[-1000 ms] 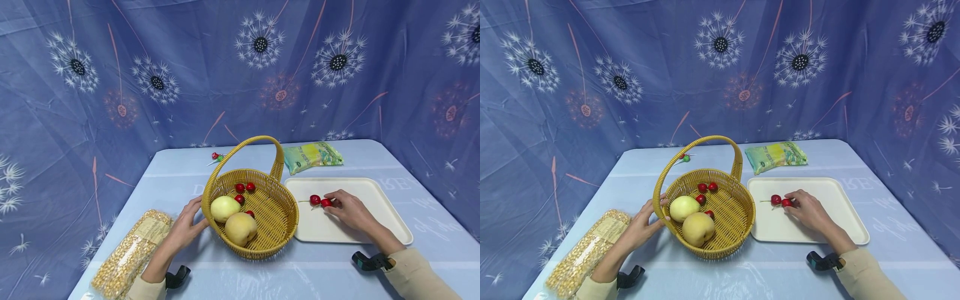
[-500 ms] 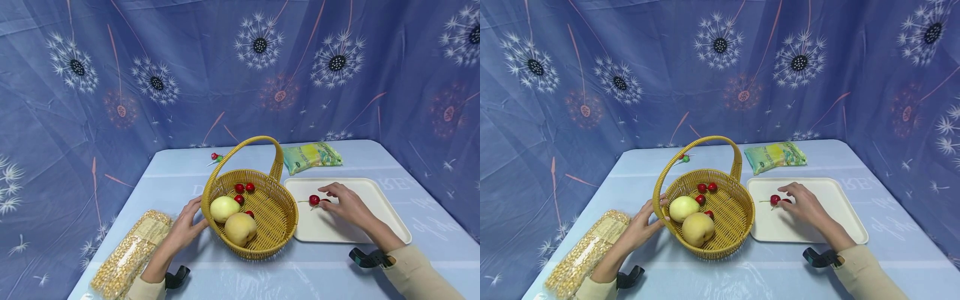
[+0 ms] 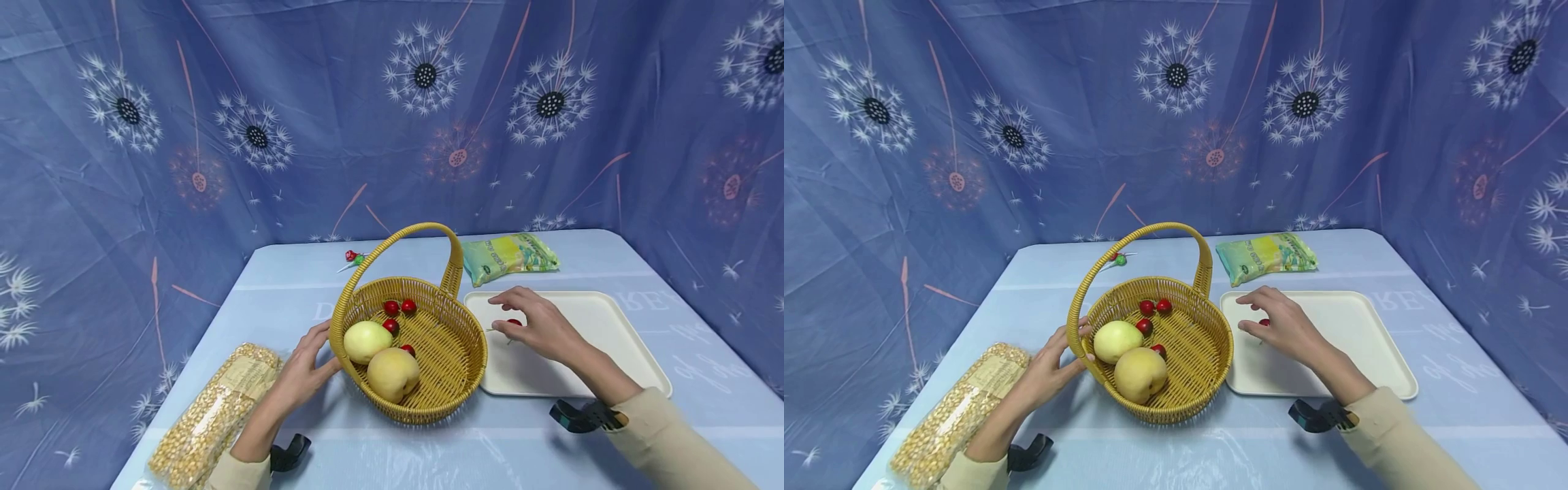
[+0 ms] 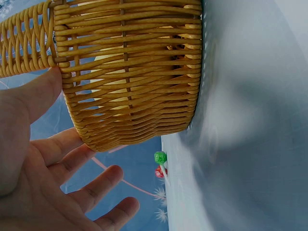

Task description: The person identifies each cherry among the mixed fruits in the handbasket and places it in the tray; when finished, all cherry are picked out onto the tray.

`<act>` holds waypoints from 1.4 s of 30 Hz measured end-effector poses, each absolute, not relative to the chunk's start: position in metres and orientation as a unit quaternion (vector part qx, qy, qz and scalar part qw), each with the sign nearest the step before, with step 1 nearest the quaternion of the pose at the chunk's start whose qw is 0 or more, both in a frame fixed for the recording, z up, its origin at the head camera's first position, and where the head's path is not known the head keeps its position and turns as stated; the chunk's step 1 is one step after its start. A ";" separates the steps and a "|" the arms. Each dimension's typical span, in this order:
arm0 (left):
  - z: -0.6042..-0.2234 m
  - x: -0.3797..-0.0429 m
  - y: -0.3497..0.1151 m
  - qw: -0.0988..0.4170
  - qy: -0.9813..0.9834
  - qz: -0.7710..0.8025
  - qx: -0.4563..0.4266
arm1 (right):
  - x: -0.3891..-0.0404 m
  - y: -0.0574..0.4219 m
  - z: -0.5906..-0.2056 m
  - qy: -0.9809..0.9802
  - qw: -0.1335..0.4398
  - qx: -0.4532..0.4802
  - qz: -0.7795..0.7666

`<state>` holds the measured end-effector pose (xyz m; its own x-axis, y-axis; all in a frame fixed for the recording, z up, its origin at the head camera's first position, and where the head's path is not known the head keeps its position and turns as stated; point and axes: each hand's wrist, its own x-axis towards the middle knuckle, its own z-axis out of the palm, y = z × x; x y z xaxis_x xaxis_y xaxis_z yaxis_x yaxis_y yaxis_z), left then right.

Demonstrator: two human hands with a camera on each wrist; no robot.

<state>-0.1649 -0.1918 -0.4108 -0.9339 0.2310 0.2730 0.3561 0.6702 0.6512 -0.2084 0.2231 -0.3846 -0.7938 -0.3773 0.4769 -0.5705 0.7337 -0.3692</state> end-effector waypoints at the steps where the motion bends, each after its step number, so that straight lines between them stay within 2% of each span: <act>1: -0.411 -0.165 -0.192 0.083 -0.910 -0.372 -0.161 | -0.208 0.220 -0.382 -0.911 0.185 0.263 0.259; 6: -0.411 -0.165 -0.192 0.078 -0.911 -0.374 -0.158 | -0.205 0.205 -0.371 -0.906 0.160 0.281 0.273; 14: -0.410 -0.164 -0.191 0.078 -0.910 -0.375 -0.157 | -0.206 0.178 -0.354 -0.897 0.160 0.320 0.257; 25: -0.410 -0.164 -0.191 0.080 -0.912 -0.370 -0.157 | -0.217 0.150 -0.350 -0.878 0.143 0.387 0.245; 35: -0.411 -0.164 -0.192 0.083 -0.911 -0.370 -0.161 | -0.232 0.129 -0.350 -0.889 0.085 0.399 0.205; 42: -0.411 -0.164 -0.191 0.084 -0.910 -0.373 -0.162 | -0.244 0.116 -0.350 -0.889 0.066 0.416 0.181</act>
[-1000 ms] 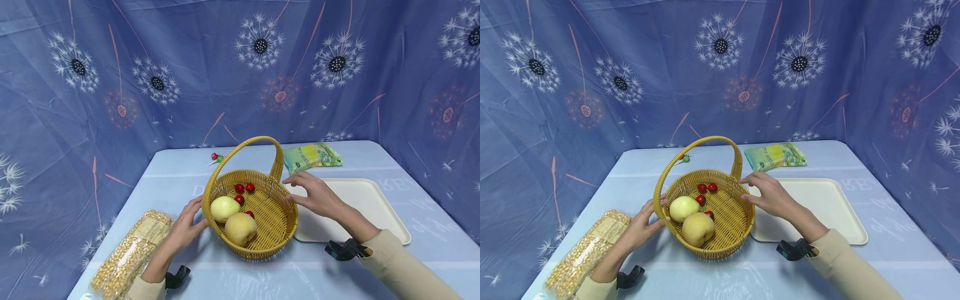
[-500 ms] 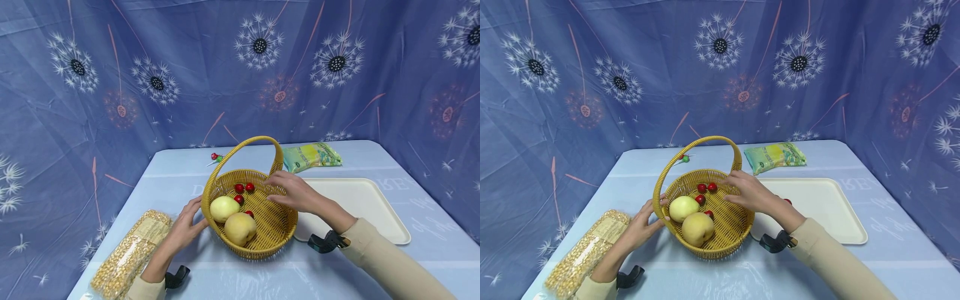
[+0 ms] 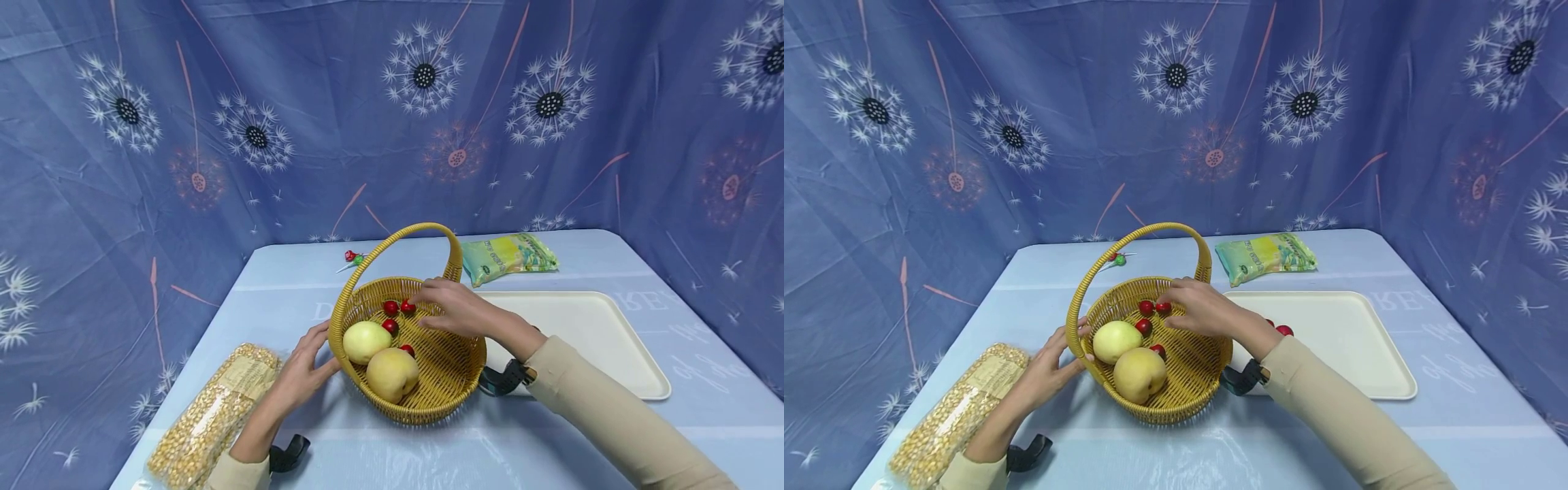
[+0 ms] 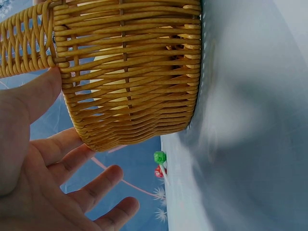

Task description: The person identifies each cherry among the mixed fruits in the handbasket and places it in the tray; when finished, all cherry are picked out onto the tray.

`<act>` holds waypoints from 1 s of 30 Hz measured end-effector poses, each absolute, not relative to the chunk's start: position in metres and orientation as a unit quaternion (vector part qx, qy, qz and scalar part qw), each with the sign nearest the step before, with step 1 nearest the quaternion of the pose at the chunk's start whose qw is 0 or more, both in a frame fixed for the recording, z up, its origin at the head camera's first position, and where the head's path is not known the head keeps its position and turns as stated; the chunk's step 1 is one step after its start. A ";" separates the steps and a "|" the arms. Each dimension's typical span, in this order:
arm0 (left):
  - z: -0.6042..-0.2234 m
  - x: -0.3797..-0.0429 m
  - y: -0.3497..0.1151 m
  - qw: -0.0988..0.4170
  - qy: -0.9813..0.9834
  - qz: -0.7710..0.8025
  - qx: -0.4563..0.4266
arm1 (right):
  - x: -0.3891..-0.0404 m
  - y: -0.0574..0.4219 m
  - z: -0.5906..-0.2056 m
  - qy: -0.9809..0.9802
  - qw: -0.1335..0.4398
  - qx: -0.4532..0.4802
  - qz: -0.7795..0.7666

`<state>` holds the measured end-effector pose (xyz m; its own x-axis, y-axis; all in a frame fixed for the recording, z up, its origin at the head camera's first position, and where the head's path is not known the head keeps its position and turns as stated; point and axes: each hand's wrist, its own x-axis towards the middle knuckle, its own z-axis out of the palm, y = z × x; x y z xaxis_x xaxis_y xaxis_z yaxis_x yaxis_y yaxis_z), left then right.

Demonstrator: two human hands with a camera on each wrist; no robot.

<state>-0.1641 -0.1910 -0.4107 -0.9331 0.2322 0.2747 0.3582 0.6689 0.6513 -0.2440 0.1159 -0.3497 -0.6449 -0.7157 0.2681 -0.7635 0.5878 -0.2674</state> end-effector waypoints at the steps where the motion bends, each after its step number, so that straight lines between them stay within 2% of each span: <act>1: -0.411 -0.164 -0.191 0.084 -0.910 -0.374 -0.161 | -0.246 0.114 -0.350 -0.889 0.061 0.417 0.179; 13: -0.410 -0.164 -0.191 0.084 -0.910 -0.373 -0.160 | -0.260 0.102 -0.352 -0.895 0.001 0.415 0.165; 30: -0.410 -0.164 -0.191 0.086 -0.909 -0.372 -0.165 | -0.270 0.089 -0.368 -0.901 -0.031 0.408 0.141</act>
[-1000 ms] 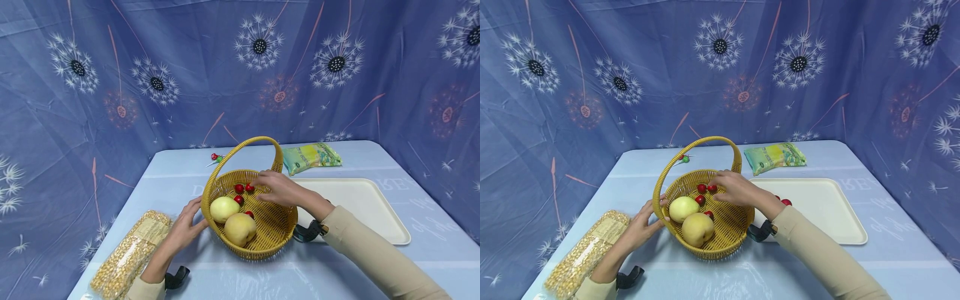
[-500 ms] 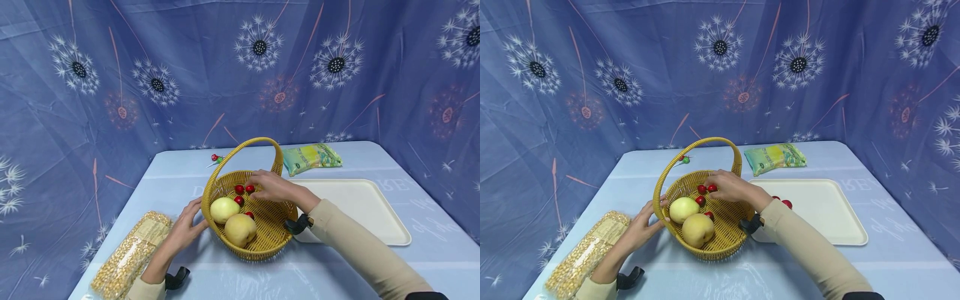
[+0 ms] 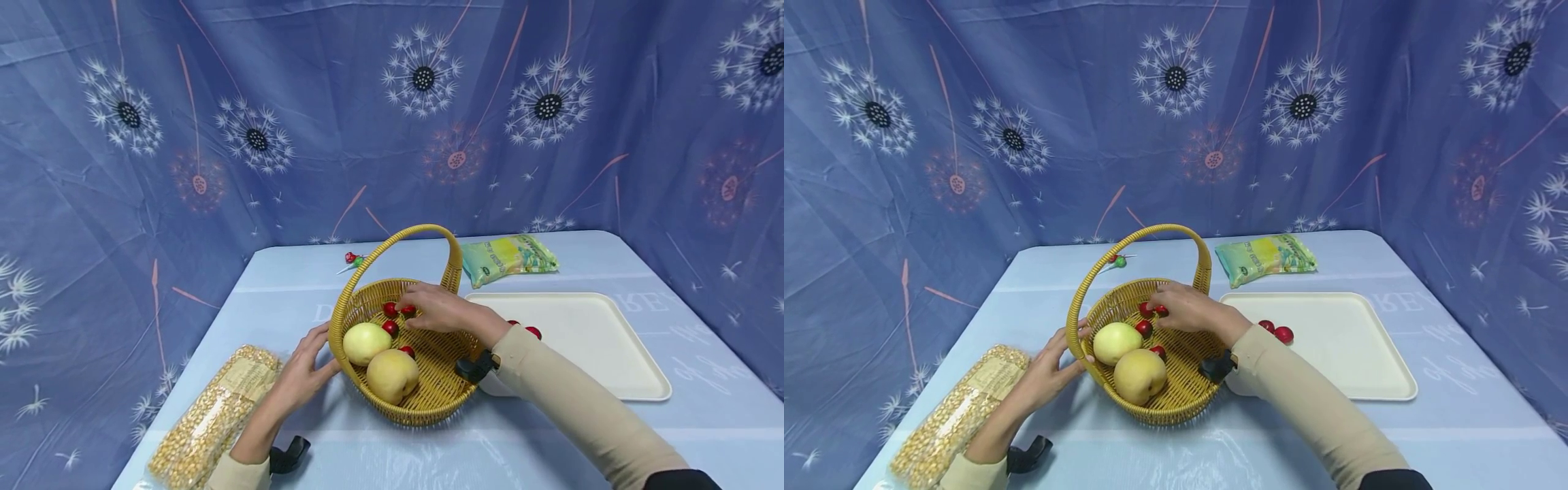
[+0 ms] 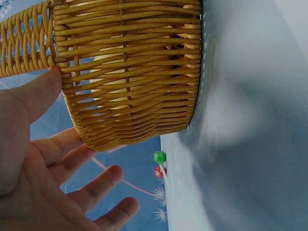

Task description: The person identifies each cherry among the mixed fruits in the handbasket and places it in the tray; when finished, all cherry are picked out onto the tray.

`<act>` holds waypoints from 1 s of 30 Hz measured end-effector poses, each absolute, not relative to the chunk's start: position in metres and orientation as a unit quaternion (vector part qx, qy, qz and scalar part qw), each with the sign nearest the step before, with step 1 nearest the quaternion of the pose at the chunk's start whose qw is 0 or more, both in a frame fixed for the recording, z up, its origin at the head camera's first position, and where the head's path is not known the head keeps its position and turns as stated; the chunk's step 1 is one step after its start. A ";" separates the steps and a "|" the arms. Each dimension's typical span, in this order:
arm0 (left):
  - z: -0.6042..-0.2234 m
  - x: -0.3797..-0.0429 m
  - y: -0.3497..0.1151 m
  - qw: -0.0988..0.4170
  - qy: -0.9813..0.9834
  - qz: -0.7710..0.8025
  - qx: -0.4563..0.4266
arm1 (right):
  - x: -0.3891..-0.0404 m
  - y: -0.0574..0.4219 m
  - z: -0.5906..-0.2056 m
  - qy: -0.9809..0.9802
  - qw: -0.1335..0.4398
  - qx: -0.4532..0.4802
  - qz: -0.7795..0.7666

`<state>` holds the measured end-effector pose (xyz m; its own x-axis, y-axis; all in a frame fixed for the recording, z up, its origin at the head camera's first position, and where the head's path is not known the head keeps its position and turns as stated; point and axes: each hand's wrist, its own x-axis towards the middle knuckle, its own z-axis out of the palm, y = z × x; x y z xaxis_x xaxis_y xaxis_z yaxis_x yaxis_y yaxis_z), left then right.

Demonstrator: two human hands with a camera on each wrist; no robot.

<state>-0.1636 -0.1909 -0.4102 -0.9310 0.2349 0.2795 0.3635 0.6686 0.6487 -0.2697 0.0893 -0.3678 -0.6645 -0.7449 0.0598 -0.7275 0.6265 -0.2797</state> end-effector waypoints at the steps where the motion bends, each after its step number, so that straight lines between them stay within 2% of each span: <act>1: -0.410 -0.164 -0.191 0.085 -0.910 -0.372 -0.163 | -0.270 0.088 -0.368 0.900 0.030 -0.411 -0.137; 8: -0.411 -0.164 -0.190 0.080 -0.911 -0.373 -0.159 | -0.275 0.080 -0.377 0.901 0.029 -0.422 -0.096; 23: -0.410 -0.164 -0.191 0.082 -0.911 -0.372 -0.157 | -0.273 0.076 -0.384 0.874 0.171 -0.445 -0.096; 30: -0.409 -0.164 -0.190 0.084 -0.911 -0.371 -0.157 | -0.271 0.075 -0.387 0.862 0.196 -0.455 -0.103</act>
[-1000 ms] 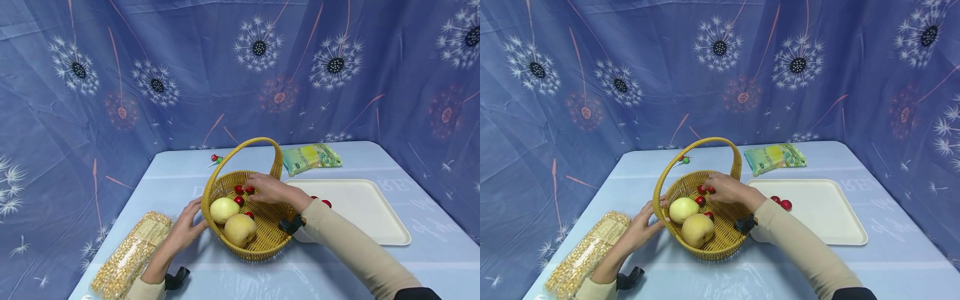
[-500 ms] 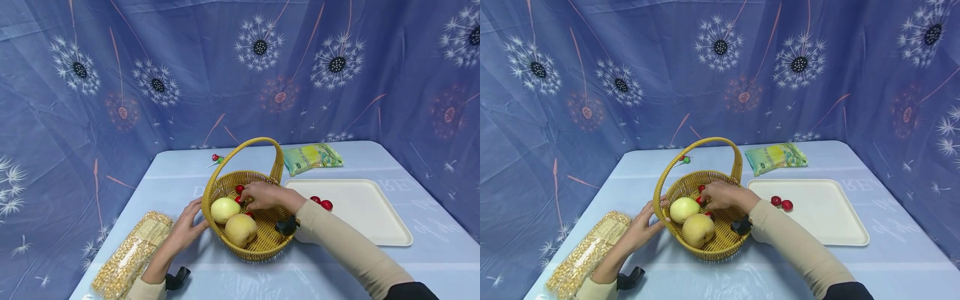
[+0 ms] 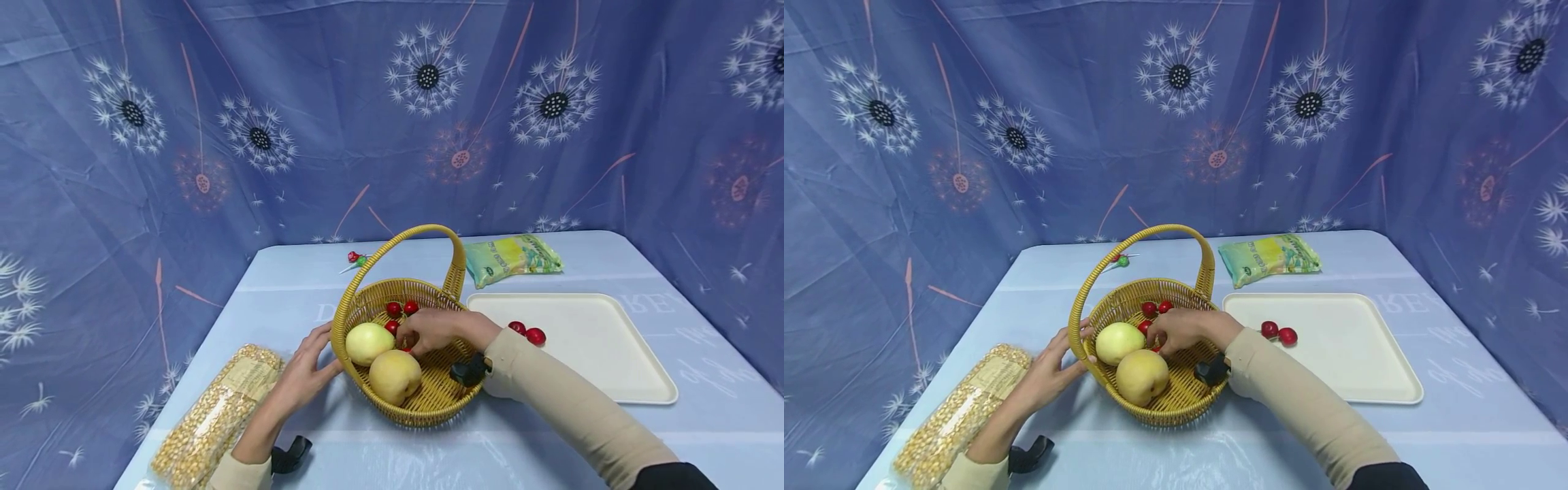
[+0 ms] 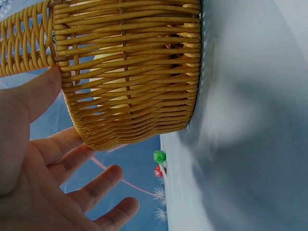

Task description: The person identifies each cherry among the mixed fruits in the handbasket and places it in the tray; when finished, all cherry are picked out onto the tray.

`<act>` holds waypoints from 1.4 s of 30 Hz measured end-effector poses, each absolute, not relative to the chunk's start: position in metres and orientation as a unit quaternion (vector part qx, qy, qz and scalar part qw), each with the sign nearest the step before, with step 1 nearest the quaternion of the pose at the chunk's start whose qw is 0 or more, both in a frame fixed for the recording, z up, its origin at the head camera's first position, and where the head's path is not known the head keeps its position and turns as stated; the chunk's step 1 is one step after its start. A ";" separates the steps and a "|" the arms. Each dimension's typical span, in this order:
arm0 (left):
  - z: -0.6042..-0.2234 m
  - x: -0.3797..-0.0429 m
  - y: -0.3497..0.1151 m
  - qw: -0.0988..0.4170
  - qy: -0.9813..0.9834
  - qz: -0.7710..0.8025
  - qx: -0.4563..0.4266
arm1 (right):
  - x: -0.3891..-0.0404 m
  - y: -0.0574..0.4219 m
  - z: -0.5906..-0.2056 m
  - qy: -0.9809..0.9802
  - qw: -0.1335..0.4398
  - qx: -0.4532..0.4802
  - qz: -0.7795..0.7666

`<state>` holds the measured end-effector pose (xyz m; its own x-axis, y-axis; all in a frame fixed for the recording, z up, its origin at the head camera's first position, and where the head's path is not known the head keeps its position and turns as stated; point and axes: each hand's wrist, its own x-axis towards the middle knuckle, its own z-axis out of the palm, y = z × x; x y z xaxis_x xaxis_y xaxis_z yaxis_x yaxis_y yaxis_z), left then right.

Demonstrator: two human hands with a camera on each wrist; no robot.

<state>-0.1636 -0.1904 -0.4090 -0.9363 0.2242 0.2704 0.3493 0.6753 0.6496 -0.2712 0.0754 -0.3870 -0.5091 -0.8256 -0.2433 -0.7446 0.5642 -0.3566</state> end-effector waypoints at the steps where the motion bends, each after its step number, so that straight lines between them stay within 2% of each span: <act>1: -0.409 -0.164 -0.190 0.085 -0.911 -0.371 -0.158 | -0.271 0.075 -0.387 0.862 0.197 -0.457 -0.101; 12: -0.410 -0.164 -0.189 0.087 -0.910 -0.374 -0.159 | -0.272 0.075 -0.392 0.853 0.201 -0.471 -0.100; 22: -0.410 -0.164 -0.190 0.082 -0.911 -0.373 -0.155 | -0.270 0.081 -0.381 0.871 0.189 -0.442 -0.100; 29: -0.410 -0.164 -0.190 0.080 -0.912 -0.374 -0.151 | -0.268 0.093 -0.367 0.884 0.141 -0.429 -0.122; 42: -0.410 -0.162 -0.190 0.080 -0.911 -0.375 -0.152 | -0.256 0.121 -0.347 0.900 0.013 -0.389 -0.195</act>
